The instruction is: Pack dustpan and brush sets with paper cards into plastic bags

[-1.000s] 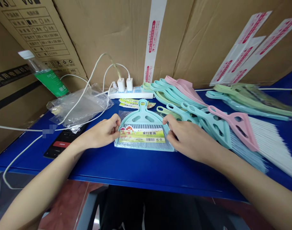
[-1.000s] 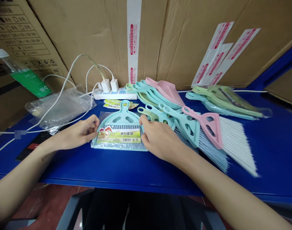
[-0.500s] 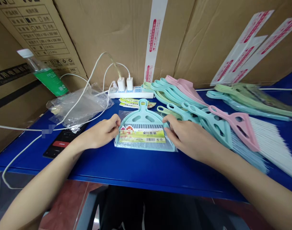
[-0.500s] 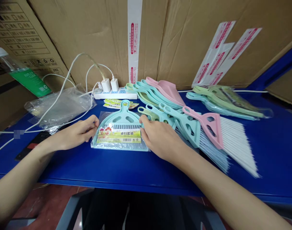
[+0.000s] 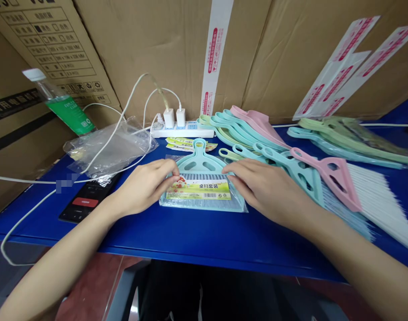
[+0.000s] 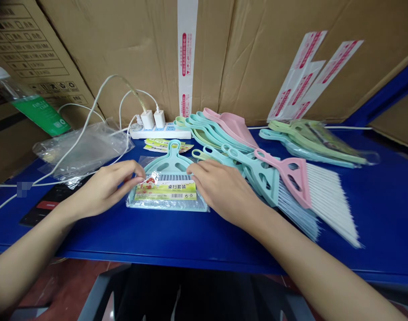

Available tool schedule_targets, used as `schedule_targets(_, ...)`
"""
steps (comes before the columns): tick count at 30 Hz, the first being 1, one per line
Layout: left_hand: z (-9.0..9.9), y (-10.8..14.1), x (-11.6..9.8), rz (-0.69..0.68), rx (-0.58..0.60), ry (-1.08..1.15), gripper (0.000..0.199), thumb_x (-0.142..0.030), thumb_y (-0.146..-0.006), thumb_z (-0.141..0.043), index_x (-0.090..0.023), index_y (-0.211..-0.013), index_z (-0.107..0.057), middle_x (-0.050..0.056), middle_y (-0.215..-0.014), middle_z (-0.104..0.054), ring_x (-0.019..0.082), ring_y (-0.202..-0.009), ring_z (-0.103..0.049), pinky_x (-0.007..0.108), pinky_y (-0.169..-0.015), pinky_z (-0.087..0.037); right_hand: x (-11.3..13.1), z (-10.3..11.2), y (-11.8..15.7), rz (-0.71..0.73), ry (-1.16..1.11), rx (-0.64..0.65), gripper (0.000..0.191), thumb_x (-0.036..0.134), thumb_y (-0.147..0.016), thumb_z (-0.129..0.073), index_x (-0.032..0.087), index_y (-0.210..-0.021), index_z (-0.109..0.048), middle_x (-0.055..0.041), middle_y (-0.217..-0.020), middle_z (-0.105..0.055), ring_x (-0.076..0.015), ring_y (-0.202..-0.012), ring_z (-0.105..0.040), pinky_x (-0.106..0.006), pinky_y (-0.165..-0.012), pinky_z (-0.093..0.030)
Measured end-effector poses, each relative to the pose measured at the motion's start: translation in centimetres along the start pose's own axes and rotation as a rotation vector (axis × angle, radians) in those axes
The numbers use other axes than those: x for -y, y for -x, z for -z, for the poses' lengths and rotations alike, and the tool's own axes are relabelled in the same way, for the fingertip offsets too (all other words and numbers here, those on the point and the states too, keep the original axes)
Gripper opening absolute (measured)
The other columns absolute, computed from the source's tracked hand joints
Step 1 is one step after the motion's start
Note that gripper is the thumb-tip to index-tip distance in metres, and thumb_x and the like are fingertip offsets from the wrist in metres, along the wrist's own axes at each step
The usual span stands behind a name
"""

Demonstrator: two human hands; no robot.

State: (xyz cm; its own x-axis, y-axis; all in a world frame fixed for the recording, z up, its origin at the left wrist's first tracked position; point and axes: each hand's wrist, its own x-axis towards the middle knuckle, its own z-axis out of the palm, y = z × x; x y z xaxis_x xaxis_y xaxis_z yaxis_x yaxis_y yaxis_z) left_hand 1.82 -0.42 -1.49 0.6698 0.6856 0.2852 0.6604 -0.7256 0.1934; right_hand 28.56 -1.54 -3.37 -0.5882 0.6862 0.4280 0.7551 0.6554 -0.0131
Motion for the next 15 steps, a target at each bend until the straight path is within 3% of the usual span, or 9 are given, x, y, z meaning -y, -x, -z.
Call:
schedule_targets(3,-0.07,0.11,-0.17,-0.1,0.058,-0.007,0.029,-0.029,-0.101,-0.03,-0.019,-0.093,-0.056,0.003,-0.085,-0.066,0.015,-0.076,-0.063,0.026,-0.068,-0.046,-0.06,0.07,-0.1,0.135,-0.022,-0.022,0.031,0.014,-0.096,-0.034,0.017,-0.09,-0.065,-0.0068,-0.079,-0.068,-0.0197,-0.075,-0.061,-0.03,-0.062,-0.045)
schedule_targets(7,0.08,0.2,-0.13,-0.111,0.043,-0.08,0.035,-0.032,-0.102,-0.027,-0.018,-0.1,-0.059,0.004,-0.087,-0.069,0.015,-0.076,-0.066,0.026,-0.069,-0.048,-0.08,-0.04,-0.2,0.274,-0.069,-0.046,0.03,0.011,-0.094,-0.039,0.015,-0.089,-0.068,-0.0047,-0.072,-0.062,-0.0178,-0.069,-0.055,-0.029,-0.061,-0.042)
schedule_targets(15,0.1,0.33,0.08,-0.131,0.052,-0.216,0.042,-0.035,-0.102,-0.027,-0.019,-0.097,-0.066,0.003,-0.075,-0.07,0.016,-0.066,-0.067,0.026,-0.061,-0.046,-0.13,-0.16,-0.14,0.325,-0.099,0.024,0.033,0.005,-0.089,-0.041,0.018,-0.092,-0.072,-0.0039,-0.071,-0.061,-0.0176,-0.071,-0.051,-0.029,-0.063,-0.04)
